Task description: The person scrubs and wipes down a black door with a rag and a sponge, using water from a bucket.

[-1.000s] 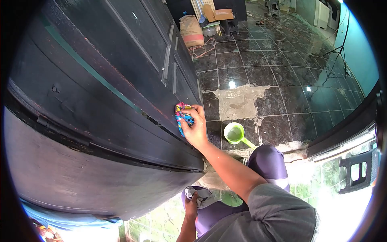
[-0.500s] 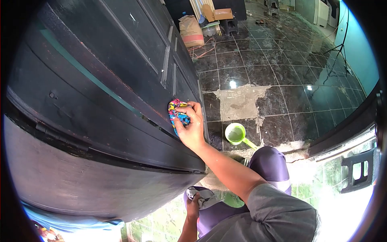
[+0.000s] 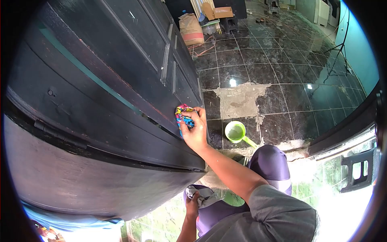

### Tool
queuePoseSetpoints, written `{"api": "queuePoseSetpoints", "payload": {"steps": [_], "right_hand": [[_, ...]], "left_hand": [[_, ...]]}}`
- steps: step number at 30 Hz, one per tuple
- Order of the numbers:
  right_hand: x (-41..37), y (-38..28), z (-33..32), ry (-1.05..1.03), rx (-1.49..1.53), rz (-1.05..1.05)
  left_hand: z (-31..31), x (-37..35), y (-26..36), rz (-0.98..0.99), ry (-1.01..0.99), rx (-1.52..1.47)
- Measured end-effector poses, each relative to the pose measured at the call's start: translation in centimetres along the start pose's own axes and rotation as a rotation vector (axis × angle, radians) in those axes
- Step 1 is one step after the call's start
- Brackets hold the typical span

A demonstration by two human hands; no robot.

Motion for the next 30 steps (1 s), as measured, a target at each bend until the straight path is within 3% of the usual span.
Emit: {"api": "queuePoseSetpoints", "payload": {"steps": [9,21,25,30], "right_hand": [[0.5,0.1,0.0,-0.017,-0.007,0.008],[1.6,-2.7,0.0,-0.065,-0.036,-0.168],[0.2,0.3,0.0,-0.057,-0.073,-0.101],[1.5,-2.3,-0.1,-0.064,-0.069,-0.138]], "left_hand": [[-0.1,0.2,-0.6,0.002,-0.009,0.018],[0.5,-0.8,0.3,-0.024,-0.022,-0.027],[0.5,-0.7,0.7,0.024,-0.014,-0.013],[-0.1,-0.4,0.0,0.002,0.0,-0.006]]}}
Point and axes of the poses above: each hand's wrist, its own x-axis towards the middle knuckle, its own z-axis out of the palm, y = z × x, the point moved 10 cm from there along x, towards the middle knuckle, and after that the axes turned 2 degrees about x, right-handed, at the moved point
